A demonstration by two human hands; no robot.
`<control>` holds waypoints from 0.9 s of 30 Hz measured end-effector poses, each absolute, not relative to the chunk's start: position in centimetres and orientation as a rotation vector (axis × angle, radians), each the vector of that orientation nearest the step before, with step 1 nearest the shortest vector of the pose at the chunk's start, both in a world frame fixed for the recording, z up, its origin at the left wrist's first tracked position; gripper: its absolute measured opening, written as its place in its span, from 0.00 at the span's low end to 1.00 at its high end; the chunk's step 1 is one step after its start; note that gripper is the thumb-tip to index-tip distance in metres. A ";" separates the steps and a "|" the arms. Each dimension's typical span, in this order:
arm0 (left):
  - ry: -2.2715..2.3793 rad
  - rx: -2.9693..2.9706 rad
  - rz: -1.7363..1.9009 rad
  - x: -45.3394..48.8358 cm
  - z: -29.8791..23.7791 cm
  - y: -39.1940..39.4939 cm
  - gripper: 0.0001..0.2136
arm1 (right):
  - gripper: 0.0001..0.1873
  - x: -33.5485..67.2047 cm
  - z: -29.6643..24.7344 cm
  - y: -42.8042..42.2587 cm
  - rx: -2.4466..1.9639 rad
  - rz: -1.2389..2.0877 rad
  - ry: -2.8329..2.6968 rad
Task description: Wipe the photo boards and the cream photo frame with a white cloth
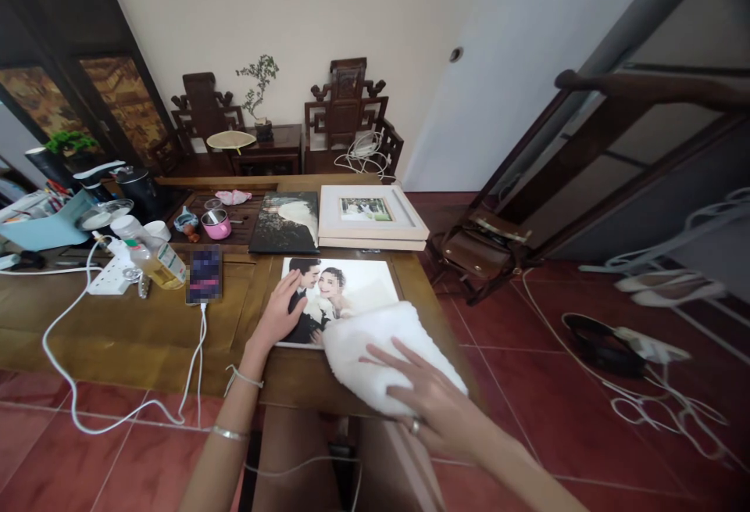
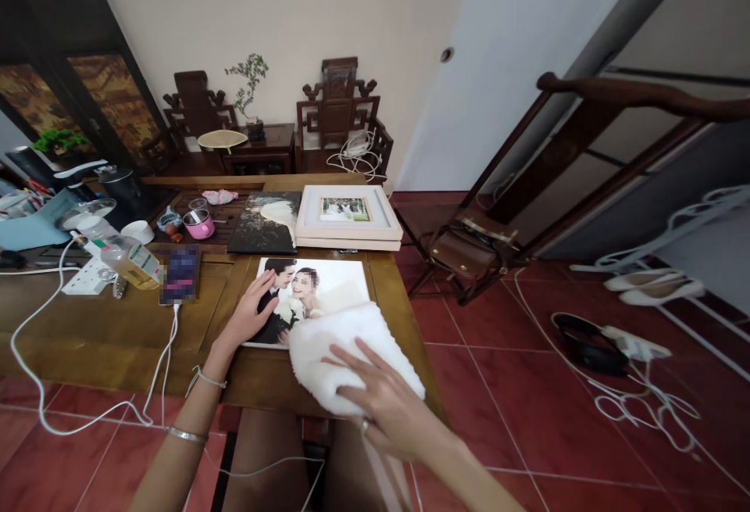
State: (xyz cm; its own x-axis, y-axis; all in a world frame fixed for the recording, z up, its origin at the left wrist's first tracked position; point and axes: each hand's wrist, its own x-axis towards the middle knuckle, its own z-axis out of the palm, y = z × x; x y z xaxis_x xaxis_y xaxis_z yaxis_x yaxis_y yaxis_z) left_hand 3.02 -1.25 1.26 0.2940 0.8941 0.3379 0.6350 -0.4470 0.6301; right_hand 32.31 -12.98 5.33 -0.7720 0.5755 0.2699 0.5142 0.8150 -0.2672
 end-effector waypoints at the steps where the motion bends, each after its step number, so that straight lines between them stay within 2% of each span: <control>1: 1.368 2.195 0.943 3.0 1.3 -1.3 0.23 | 0.09 32.7 5.3 -12.0 -0.884 0.255 -2.645; 6: 1.354 2.197 0.910 2.8 1.3 -1.2 0.23 | 0.17 31.4 5.3 -3.7 -1.226 0.184 -2.471; 10: 1.365 2.203 0.913 2.7 1.3 -1.0 0.23 | 0.17 27.4 6.1 0.7 -1.285 0.109 -2.497; 13: 1.375 2.199 0.929 2.7 1.2 -0.9 0.23 | 0.19 25.3 6.2 -0.7 -1.235 0.131 -2.579; 17: 1.382 2.174 0.942 2.9 1.0 -0.9 0.21 | 0.22 25.2 5.7 -7.1 -0.994 0.262 -2.694; 21: 1.380 2.160 0.930 3.0 0.9 -0.9 0.21 | 0.18 27.2 5.6 -11.3 -0.849 0.350 -2.714; 27: 1.350 2.185 0.928 2.9 0.9 -0.7 0.21 | 0.17 29.1 5.9 -5.5 -1.114 0.247 -2.579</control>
